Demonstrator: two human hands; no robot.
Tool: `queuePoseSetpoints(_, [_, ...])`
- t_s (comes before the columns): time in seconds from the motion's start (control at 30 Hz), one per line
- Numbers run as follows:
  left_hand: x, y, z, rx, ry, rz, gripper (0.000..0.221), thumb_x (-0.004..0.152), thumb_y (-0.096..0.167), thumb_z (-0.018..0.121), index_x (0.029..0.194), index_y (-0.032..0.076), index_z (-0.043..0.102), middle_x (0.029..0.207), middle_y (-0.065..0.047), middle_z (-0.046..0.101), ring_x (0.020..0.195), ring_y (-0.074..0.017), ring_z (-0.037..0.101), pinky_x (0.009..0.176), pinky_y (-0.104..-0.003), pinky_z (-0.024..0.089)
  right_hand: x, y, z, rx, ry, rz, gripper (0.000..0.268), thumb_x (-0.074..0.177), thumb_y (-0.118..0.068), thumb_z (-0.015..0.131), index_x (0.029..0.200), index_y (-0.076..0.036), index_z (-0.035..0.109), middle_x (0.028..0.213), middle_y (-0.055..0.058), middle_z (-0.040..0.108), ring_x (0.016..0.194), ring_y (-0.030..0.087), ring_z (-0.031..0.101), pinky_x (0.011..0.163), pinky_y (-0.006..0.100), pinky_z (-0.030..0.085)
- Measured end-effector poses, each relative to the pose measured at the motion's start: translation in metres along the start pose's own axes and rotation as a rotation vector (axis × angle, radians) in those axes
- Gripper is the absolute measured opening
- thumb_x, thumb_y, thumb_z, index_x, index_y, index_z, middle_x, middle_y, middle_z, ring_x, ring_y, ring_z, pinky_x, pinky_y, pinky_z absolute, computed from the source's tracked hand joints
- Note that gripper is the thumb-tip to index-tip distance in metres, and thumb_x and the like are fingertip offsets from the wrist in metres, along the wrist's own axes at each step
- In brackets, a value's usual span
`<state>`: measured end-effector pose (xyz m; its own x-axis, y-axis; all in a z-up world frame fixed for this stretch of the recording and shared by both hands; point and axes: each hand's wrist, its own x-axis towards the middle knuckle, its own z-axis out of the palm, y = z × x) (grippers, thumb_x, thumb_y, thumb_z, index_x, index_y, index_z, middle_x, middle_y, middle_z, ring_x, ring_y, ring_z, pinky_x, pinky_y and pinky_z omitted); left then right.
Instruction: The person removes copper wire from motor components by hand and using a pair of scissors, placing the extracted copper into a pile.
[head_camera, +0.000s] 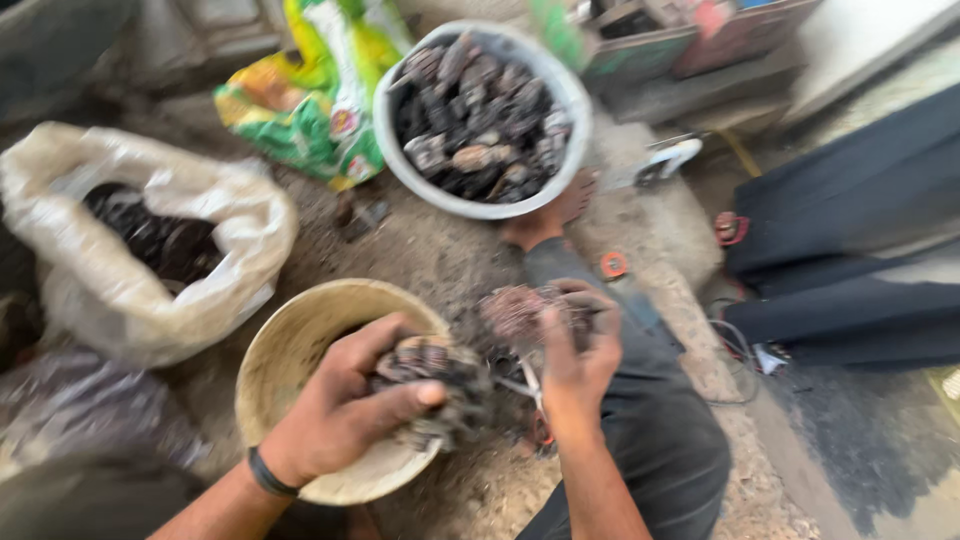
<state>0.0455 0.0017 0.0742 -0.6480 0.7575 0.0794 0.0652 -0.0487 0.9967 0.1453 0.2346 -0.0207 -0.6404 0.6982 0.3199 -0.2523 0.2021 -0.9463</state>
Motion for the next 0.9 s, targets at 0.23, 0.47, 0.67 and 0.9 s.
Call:
queuePoseSetpoints(0.23, [0.005,0.006,-0.013,-0.011,0.405,0.118,0.029,0.097,0.027,0.073,0.112,0.006,0.06,0.094,-0.001,0.063,0.083,-0.008,0.058,0.069,-0.025,0.051,-0.066,-0.018,0.03,0.575,-0.687,0.444,0.028,0.089,-0.016,0.076,0.105,0.002,0.061,0.101,0.014,0.056,0.089,0.025,0.054,0.074,0.036,0.046])
queuePoseSetpoints(0.47, [0.025,-0.052,-0.029,-0.221,0.682,-0.298,0.026,0.093,0.027,0.073,0.102,0.006,0.06,0.08,-0.003,0.066,0.057,-0.0096,0.061,0.04,-0.026,0.048,-0.035,-0.023,0.028,1.096,-0.079,0.719,0.039,0.09,-0.033,0.073,0.111,-0.004,0.058,0.111,0.012,0.065,0.11,0.03,0.064,0.091,0.046,0.058])
queuePoseSetpoints(0.67, [0.021,-0.058,-0.023,-0.268,0.69,-0.43,0.025,0.095,0.025,0.069,0.1,0.005,0.056,0.083,-0.006,0.071,0.058,-0.0122,0.064,0.04,-0.027,0.053,-0.037,-0.015,0.023,1.024,-0.249,0.557,0.056,0.089,-0.02,0.082,0.136,-0.003,0.056,0.125,0.012,0.067,0.12,0.027,0.063,0.105,0.043,0.051])
queuePoseSetpoints(0.9, [0.012,-0.063,0.028,-0.309,0.801,-0.503,0.024,0.094,0.019,0.069,0.102,0.004,0.053,0.09,-0.01,0.059,0.058,-0.015,0.058,0.044,-0.032,0.053,-0.053,-0.016,0.055,0.799,-0.146,0.536,0.044,0.089,-0.01,0.081,0.128,-0.005,0.06,0.129,0.012,0.065,0.119,0.024,0.064,0.108,0.041,0.051])
